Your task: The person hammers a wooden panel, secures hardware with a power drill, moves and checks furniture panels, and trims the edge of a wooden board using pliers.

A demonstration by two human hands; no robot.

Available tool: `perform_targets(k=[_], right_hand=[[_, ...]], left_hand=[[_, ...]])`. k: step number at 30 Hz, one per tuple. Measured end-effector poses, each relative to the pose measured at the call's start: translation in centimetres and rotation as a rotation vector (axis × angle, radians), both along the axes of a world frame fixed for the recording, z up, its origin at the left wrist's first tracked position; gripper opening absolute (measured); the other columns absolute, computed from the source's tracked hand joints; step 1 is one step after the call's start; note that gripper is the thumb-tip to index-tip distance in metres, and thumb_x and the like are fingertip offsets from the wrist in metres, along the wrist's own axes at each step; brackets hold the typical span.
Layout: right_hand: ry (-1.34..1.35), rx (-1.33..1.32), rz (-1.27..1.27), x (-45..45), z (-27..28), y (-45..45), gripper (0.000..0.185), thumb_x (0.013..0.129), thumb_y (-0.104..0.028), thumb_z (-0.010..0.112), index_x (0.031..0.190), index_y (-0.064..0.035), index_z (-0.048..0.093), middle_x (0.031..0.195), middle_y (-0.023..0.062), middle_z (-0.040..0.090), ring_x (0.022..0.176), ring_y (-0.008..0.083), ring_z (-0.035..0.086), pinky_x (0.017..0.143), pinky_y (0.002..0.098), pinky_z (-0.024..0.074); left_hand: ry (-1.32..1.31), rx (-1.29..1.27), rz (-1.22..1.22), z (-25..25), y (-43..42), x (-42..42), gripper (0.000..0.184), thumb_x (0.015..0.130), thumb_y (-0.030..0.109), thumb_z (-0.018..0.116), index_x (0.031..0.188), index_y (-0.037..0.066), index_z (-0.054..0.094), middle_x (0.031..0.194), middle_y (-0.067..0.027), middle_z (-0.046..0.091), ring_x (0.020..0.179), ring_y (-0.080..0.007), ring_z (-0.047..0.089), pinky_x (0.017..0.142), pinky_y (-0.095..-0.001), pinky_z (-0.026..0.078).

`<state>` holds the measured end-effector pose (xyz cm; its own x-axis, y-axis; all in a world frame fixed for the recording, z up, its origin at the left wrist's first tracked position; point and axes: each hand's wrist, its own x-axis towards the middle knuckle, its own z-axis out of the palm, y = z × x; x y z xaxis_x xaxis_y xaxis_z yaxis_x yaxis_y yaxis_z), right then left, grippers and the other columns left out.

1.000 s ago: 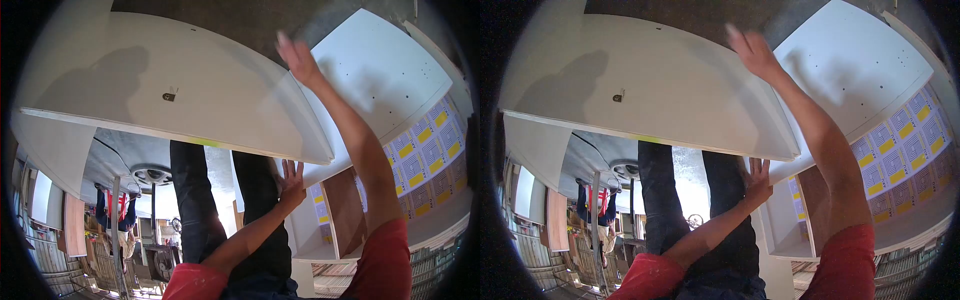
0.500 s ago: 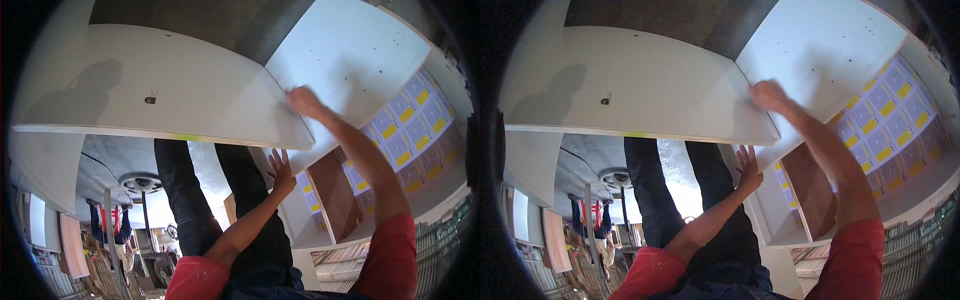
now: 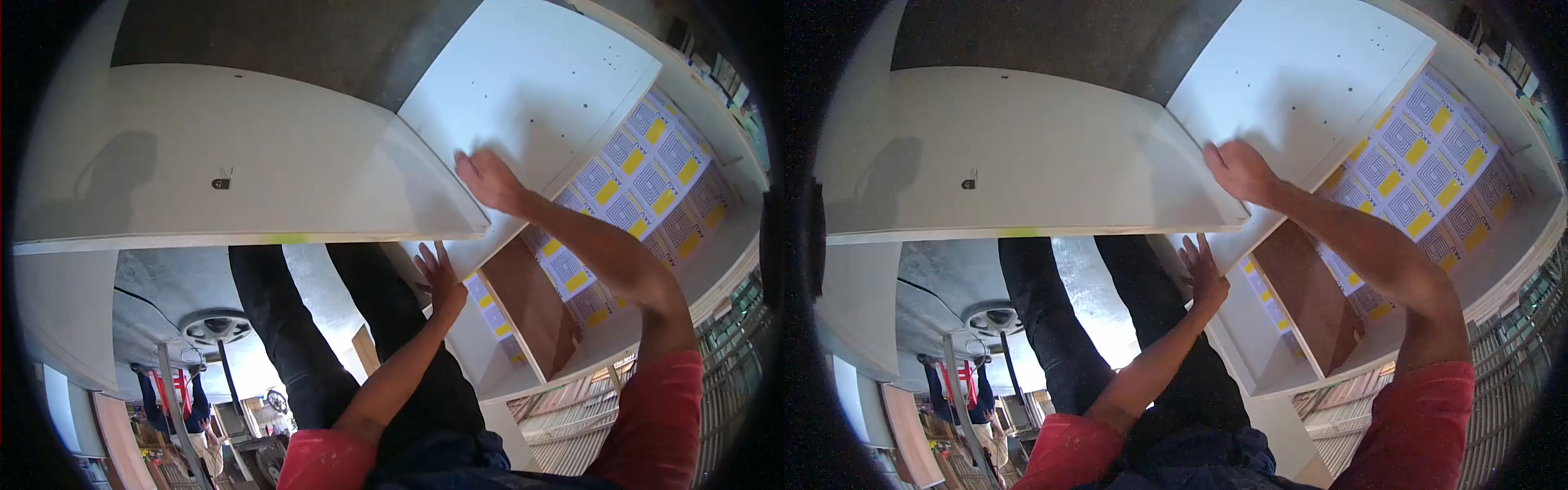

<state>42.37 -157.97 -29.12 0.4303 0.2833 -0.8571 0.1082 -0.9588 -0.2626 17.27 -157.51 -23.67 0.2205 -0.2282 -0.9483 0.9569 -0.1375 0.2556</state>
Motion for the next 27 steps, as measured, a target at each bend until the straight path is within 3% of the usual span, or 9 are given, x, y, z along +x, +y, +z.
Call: perform_targets(k=[5, 6, 9, 13, 16, 18, 20, 22, 27], right_hand=[[0.033, 0.458, -0.572, 6.2, 1.7, 8.3, 0.052, 0.102, -0.029, 0.044, 0.062, 0.0039, 0.048, 0.054, 0.021, 0.051, 0.052, 0.0366, 0.054, 0.052, 0.0462, 0.0383], [-0.411, 0.471, 0.085, 2.5, -2.0, 1.8, 0.053, 0.102, -0.03, 0.042, 0.062, 0.0031, 0.05, 0.057, 0.0212, 0.055, 0.054, 0.0382, 0.054, 0.055, 0.0489, 0.0396], [0.121, -0.019, 0.157, 1.8, -4.6, -5.1, 0.045, 0.101, -0.027, 0.043, 0.072, 0.0056, 0.055, 0.065, 0.0268, 0.057, 0.063, 0.0446, 0.056, 0.061, 0.055, 0.0396], [-0.207, 0.229, 0.015, 5.1, -5.5, 4.6, 0.046, 0.101, -0.03, 0.044, 0.071, 0.0053, 0.047, 0.066, 0.0283, 0.051, 0.061, 0.0446, 0.049, 0.056, 0.0522, 0.0352], [0.006, 0.431, -0.393, 8.6, -3.8, 9.6, 0.042, 0.101, -0.028, 0.043, 0.076, 0.0053, 0.047, 0.066, 0.0277, 0.048, 0.057, 0.0407, 0.043, 0.054, 0.0497, 0.0348], [-0.294, 0.241, -0.093, 5.1, -7.5, 4.1, 0.049, 0.102, -0.032, 0.04, 0.075, 0.0071, 0.051, 0.062, 0.0263, 0.048, 0.055, 0.0359, 0.04, 0.055, 0.0485, 0.0359], [-0.174, -0.046, 0.514, -1.7, -11.4, -10.6, 0.041, 0.101, -0.025, 0.045, 0.073, 0.0018, 0.061, 0.063, 0.0248, 0.056, 0.068, 0.04, 0.06, 0.062, 0.0496, 0.0424], [-0.171, -0.047, -0.022, -4.0, -11.7, -8.3, 0.051, 0.1, -0.033, 0.043, 0.065, 0.0029, 0.053, 0.058, 0.0196, 0.055, 0.061, 0.0339, 0.058, 0.062, 0.0462, 0.0419], [-0.197, -0.004, -0.373, 3.7, -9.0, 0.3, 0.056, 0.101, -0.042, 0.04, 0.077, 0.0047, 0.059, 0.063, 0.0242, 0.054, 0.07, 0.0368, 0.061, 0.074, 0.0441, 0.049]], left_hand=[[-0.037, 0.013, -0.009, 0.0, -0.4, -0.6, 0.105, 0.073, -0.008, 0.064, 0.155, 0.015, 0.002, 0.157, -0.0266, -0.002, 0.143, -0.0548, 0.005, 0.096, -0.0823, 0.026], [-0.058, 0.032, -0.03, 0.2, -0.3, -0.9, 0.106, 0.073, -0.008, 0.064, 0.155, 0.016, 0.002, 0.158, -0.0261, -0.004, 0.143, -0.055, 0.004, 0.095, -0.0833, 0.026], [-0.087, 0.022, -0.007, -0.2, -0.8, -0.9, 0.107, 0.074, -0.006, 0.065, 0.155, 0.017, -0.001, 0.158, -0.0255, -0.007, 0.143, -0.0557, 0.001, 0.093, -0.0847, 0.024], [-0.138, 0.06, 0.036, 0.0, -1.7, -2.2, 0.107, 0.066, -0.006, 0.067, 0.154, 0.008, 0.008, 0.156, -0.0308, -0.001, 0.14, -0.0604, 0.0, 0.091, -0.087, 0.019], [-0.033, 0.014, -0.048, 0.4, -1.1, -1.0, 0.108, 0.067, -0.006, 0.068, 0.155, 0.011, 0.007, 0.157, -0.0288, -0.002, 0.141, -0.059, 0.001, 0.091, -0.0872, 0.021], [-0.021, 0.022, -0.085, 0.0, -1.7, -1.7, 0.108, 0.068, -0.005, 0.068, 0.155, 0.012, 0.006, 0.157, -0.028, -0.003, 0.141, -0.0587, 0.002, 0.09, -0.0872, 0.022], [-0.164, 0.074, -0.026, 0.1, -2.6, -3.1, 0.109, 0.068, -0.004, 0.069, 0.156, 0.014, 0.006, 0.158, -0.0267, -0.006, 0.142, -0.0579, 0.002, 0.089, -0.0863, 0.026], [-0.039, 0.013, -0.158, 0.0, -2.1, -1.2, 0.111, 0.068, -0.004, 0.069, 0.156, 0.015, 0.005, 0.158, -0.0269, -0.007, 0.142, -0.0575, 0.002, 0.089, -0.0857, 0.027], [-0.081, 0.017, -0.226, 0.6, -1.3, -1.3, 0.11, 0.069, -0.003, 0.069, 0.155, 0.014, 0.003, 0.156, -0.0287, -0.003, 0.14, -0.0594, 0.004, 0.086, -0.0844, 0.033]])
